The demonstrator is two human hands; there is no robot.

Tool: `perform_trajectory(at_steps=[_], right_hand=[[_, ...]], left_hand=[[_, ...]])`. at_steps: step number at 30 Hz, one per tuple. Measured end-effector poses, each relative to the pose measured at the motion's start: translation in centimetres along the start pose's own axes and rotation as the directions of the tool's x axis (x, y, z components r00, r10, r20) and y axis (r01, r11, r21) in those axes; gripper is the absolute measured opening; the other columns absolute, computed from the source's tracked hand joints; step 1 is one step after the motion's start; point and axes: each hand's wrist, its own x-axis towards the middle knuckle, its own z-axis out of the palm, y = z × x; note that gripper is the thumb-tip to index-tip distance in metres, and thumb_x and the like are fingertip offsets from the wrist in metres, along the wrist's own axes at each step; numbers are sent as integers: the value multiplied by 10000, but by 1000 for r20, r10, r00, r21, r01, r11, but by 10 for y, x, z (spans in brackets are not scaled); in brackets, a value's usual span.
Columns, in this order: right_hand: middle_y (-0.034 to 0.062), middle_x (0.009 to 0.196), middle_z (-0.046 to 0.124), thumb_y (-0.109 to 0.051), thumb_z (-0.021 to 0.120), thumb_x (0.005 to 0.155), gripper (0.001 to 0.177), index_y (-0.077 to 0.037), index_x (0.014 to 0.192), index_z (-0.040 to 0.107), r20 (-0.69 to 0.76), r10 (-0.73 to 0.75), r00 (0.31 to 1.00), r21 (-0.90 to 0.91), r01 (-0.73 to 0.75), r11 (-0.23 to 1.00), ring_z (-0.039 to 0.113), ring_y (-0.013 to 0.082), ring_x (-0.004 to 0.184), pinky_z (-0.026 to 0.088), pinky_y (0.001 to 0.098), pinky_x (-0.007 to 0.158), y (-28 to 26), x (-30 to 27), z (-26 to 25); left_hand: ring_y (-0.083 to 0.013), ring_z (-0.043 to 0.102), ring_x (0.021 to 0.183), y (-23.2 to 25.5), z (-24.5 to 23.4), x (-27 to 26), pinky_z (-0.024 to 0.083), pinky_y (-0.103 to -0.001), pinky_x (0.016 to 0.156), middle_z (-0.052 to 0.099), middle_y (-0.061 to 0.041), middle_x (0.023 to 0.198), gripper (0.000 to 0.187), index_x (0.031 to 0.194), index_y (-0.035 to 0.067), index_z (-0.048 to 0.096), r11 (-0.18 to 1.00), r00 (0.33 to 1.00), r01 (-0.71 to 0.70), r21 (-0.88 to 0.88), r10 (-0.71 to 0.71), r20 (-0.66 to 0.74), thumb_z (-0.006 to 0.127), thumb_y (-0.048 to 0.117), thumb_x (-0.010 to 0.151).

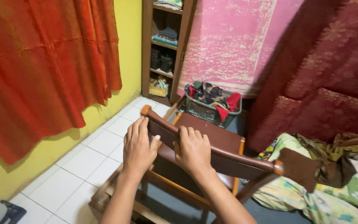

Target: The person uses an Allen key to loosen and remove screws from a brown upholstered chair. They detach the backrest and a horizontal wooden crossbar, placing the parts on a nearby floral-patterned box. The person then reattaches the backrest and crossbar to the chair frame.

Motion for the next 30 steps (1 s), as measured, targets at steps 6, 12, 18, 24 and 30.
perform_trajectory(at_steps=[6,12,18,24,30], right_hand=[[112,919,647,-283,793,753,430,-67,1078,611,-17,41,999,0,-41,999,658,312,849,500,454,703,-55,55,37],[102,898,654,-218,780,720,448,-63,1096,591,-38,36,999,6,-36,999,687,293,833,540,433,685,-71,83,60],[149,901,662,-271,795,790,443,-9,1055,556,39,7,999,103,-11,995,682,357,801,531,471,592,-66,93,62],[116,838,662,-230,783,775,429,-23,1093,584,42,32,999,22,-33,999,693,323,777,532,452,584,-73,96,58],[115,780,628,-221,779,709,511,-59,1167,621,3,4,1000,-106,-4,994,671,313,686,534,452,584,-73,91,59]], left_hand=[[-380,500,1309,-76,-18,53,416,-450,1067,534,-184,1439,690,1415,-5,493,982,981,-113,-154,135,140,778,150,806],[-328,530,1353,-108,-13,94,420,-401,1117,589,-127,1451,625,1393,80,588,899,876,-180,-399,332,351,794,122,805],[-310,464,1402,-113,0,115,362,-381,1134,511,-127,1504,695,1410,66,499,786,775,32,-617,371,512,740,-4,762],[-264,611,1215,-112,10,127,462,-360,1034,643,-103,1222,522,1228,67,589,769,745,117,-628,350,568,700,-52,731],[-174,669,960,-120,25,133,569,-342,831,683,-94,1022,485,1121,75,587,734,684,290,-614,290,669,756,-38,680]])
